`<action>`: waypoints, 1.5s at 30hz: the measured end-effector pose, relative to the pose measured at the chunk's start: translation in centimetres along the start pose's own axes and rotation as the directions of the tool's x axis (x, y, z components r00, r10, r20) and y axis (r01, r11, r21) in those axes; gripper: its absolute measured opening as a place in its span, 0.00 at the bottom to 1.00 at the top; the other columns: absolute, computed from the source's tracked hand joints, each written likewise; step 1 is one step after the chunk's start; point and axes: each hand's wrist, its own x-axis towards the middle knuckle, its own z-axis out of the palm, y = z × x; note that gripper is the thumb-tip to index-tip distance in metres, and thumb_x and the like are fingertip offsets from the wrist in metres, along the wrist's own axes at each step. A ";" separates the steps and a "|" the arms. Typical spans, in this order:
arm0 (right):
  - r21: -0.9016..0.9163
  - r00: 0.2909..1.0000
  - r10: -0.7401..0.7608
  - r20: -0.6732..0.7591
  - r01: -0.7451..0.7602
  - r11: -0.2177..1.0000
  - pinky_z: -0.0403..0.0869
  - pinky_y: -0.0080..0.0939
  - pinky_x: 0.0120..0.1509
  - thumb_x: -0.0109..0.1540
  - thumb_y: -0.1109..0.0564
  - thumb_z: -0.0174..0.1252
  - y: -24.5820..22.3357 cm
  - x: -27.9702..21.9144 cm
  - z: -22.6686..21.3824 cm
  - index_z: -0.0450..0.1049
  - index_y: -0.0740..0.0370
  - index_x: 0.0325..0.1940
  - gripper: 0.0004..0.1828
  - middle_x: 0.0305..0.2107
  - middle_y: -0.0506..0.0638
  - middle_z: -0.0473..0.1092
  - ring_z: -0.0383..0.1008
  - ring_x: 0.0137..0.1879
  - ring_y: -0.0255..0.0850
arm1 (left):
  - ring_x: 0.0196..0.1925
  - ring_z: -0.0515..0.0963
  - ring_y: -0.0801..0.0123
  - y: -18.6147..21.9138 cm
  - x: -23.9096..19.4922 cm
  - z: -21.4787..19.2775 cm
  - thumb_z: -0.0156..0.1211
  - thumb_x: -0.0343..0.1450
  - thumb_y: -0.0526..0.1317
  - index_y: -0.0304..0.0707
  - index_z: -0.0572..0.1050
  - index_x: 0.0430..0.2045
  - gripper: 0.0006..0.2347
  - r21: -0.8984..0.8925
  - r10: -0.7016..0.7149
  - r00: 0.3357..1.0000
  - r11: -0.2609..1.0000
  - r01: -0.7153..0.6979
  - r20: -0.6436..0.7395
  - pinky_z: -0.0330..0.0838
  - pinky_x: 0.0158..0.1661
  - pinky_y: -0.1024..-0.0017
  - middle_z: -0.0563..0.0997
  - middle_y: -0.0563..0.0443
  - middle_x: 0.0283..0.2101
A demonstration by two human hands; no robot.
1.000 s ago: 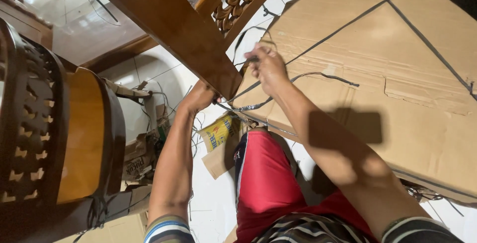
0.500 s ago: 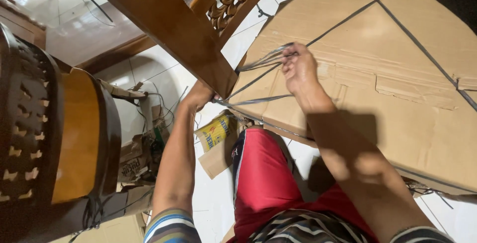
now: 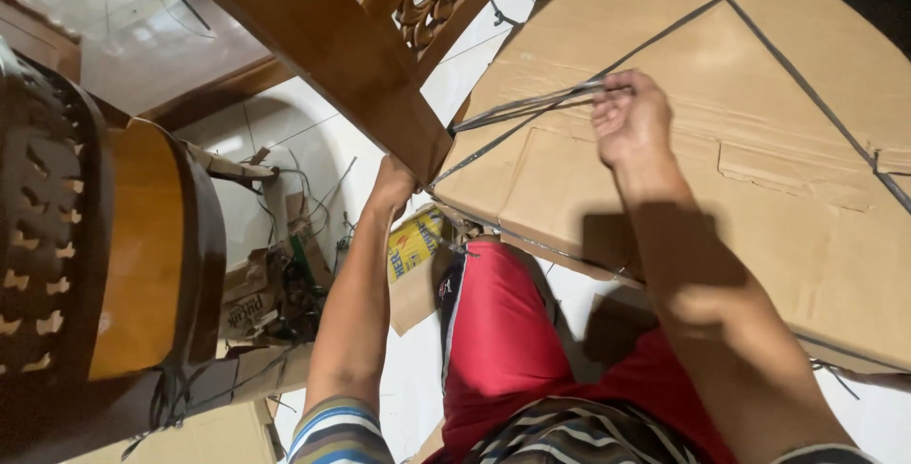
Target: The person wraps a cardboard sheet around the underside of an overturned wooden chair and secures it with black straps. They tie the straps together and then wrap a cardboard tube around one of the chair legs, securing it with additional straps.
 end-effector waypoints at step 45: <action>-0.196 0.626 -0.758 -0.183 0.733 0.652 0.68 0.28 0.26 0.75 0.45 0.34 -16.4 -10.9 -18.7 0.67 0.57 0.41 0.21 0.15 0.40 0.51 0.65 0.20 0.35 | 0.37 0.83 0.61 -1.4 -14.6 40.1 0.52 0.77 0.48 0.53 0.79 0.36 0.08 0.127 0.572 0.281 0.294 -0.947 0.771 0.77 0.40 0.65 0.78 0.57 0.28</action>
